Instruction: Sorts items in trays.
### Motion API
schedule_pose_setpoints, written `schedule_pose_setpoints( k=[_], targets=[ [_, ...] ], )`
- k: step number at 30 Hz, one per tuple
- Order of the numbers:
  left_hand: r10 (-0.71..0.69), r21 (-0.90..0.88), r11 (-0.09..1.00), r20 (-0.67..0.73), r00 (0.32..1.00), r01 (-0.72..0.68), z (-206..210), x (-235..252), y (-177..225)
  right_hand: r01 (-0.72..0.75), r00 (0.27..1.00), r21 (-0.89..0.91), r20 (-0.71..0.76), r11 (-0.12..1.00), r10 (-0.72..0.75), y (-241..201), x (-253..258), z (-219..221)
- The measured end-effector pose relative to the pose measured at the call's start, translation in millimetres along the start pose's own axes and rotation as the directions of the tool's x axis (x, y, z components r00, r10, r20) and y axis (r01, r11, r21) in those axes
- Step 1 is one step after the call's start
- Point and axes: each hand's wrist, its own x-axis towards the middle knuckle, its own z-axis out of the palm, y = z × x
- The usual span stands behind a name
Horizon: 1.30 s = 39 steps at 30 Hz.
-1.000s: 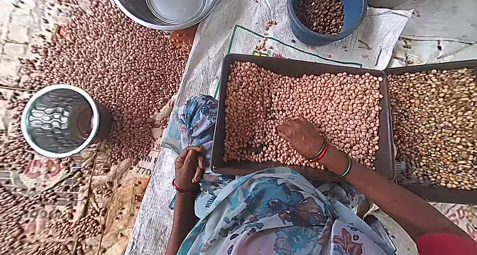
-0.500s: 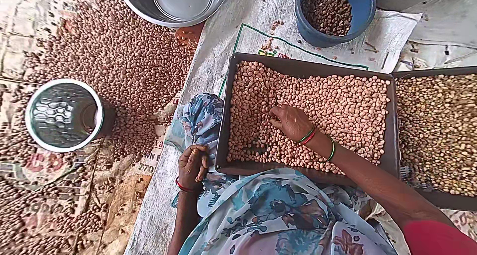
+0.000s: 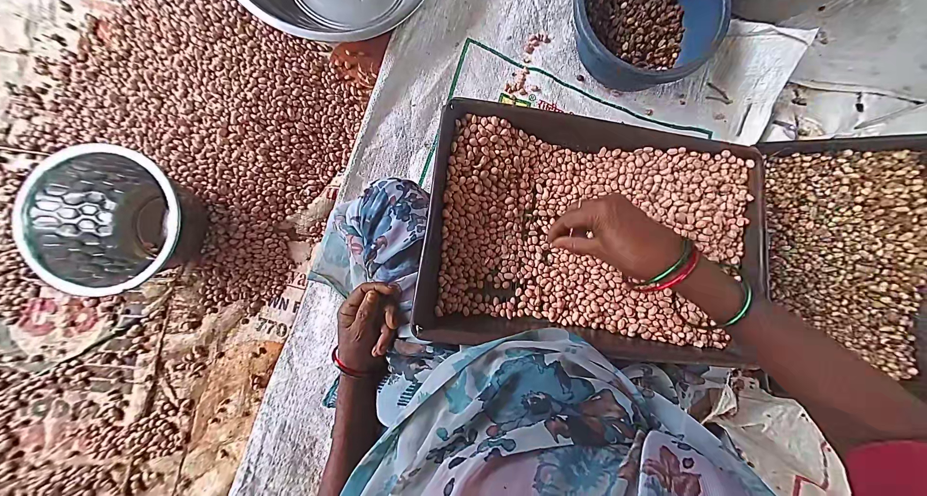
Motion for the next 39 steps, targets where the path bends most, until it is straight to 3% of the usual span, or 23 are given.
schedule_pose_setpoints(
  k=[2, 4, 7, 9, 11, 13, 15, 16, 17, 21, 23, 25, 27, 29, 30, 32, 33, 34, 39],
  targets=[
    [-0.001, 0.009, 1.000, -0.002, 1.000, 0.001, -1, -1, 1, 0.078, 0.995, 0.012, 0.063, 0.997, -0.079, -2, -21, 54],
    [-0.002, 0.020, 1.000, 0.008, 1.000, 0.002, -2, -1, 2, 0.176, 0.984, -0.101, -0.017, 0.979, -0.179, 1, -35, 92],
    [-0.007, 0.040, 0.999, -0.005, 1.000, 0.008, -1, 1, 1, 0.149, 0.984, -0.095, -0.080, 0.984, -0.157, -3, -43, 93],
    [-0.007, 0.048, 0.999, -0.013, 1.000, 0.008, 0, 0, 2, 0.016, 0.994, -0.035, -0.109, 0.999, -0.019, -5, -55, 64],
    [0.008, 0.048, 0.999, -0.004, 1.000, -0.008, 0, 0, 1, -0.178, 0.943, -0.126, -0.306, 0.976, 0.133, 0, -80, 19],
    [0.017, 0.047, 0.999, -0.003, 1.000, -0.017, -2, -1, 0, -0.505, 0.775, -0.221, -0.543, 0.834, 0.325, 10, -114, -25],
    [0.014, 0.040, 0.999, 0.001, 1.000, -0.014, -3, -1, 0, -0.699, 0.616, -0.166, -0.633, 0.696, 0.468, 22, -143, -52],
    [0.011, 0.039, 0.999, 0.007, 1.000, -0.011, -3, 0, 0, -0.704, 0.610, -0.158, -0.635, 0.693, 0.474, 24, -151, -54],
    [0.004, 0.041, 0.999, 0.010, 1.000, -0.005, -3, 1, 0, -0.658, 0.650, -0.161, -0.616, 0.736, 0.446, 23, -154, -47],
    [-0.015, 0.075, 0.997, 0.006, 1.000, 0.015, -1, 2, 2, -0.246, 0.913, -0.063, -0.349, 0.967, 0.210, 19, -139, 19],
    [0.002, 0.094, 0.996, -0.005, 1.000, -0.001, 0, 1, 2, -0.110, 0.969, -0.059, -0.229, 0.992, 0.094, 17, -126, 52],
    [0.013, 0.097, 0.995, -0.008, 1.000, -0.012, 0, 0, 2, -0.083, 0.989, -0.099, -0.132, 0.992, 0.070, 12, -116, 72],
    [0.010, 0.099, 0.995, -0.004, 1.000, -0.010, 1, 1, 3, -0.126, 0.988, -0.125, -0.106, 0.984, 0.113, 11, -116, 67],
    [-0.002, 0.098, 0.995, 0.001, 1.000, 0.002, 1, 2, 3, -0.293, 0.944, -0.164, -0.209, 0.942, 0.258, 11, -131, 36],
    [-0.008, 0.100, 0.995, -0.001, 1.000, 0.008, 1, 2, 3, -0.422, 0.883, -0.197, -0.311, 0.885, 0.352, 12, -141, 14],
    [-0.012, 0.103, 0.995, -0.021, 1.000, 0.015, 1, 0, 4, -0.671, 0.692, -0.195, -0.511, 0.715, 0.510, 19, -160, -23],
    [-0.014, 0.103, 0.995, -0.023, 1.000, 0.017, 1, 1, 5, -0.742, 0.612, -0.159, -0.557, 0.652, 0.561, 24, -166, -37],
    [-0.015, 0.098, 0.995, -0.018, 1.000, 0.017, 1, 1, 5, -0.763, 0.578, -0.140, -0.585, 0.631, 0.569, 28, -169, -46],
    [-0.017, 0.089, 0.996, -0.024, 1.000, 0.019, 1, 1, 3, -0.504, 0.722, -0.126, -0.604, 0.854, 0.337, 53, -137, -37]
  ],
)
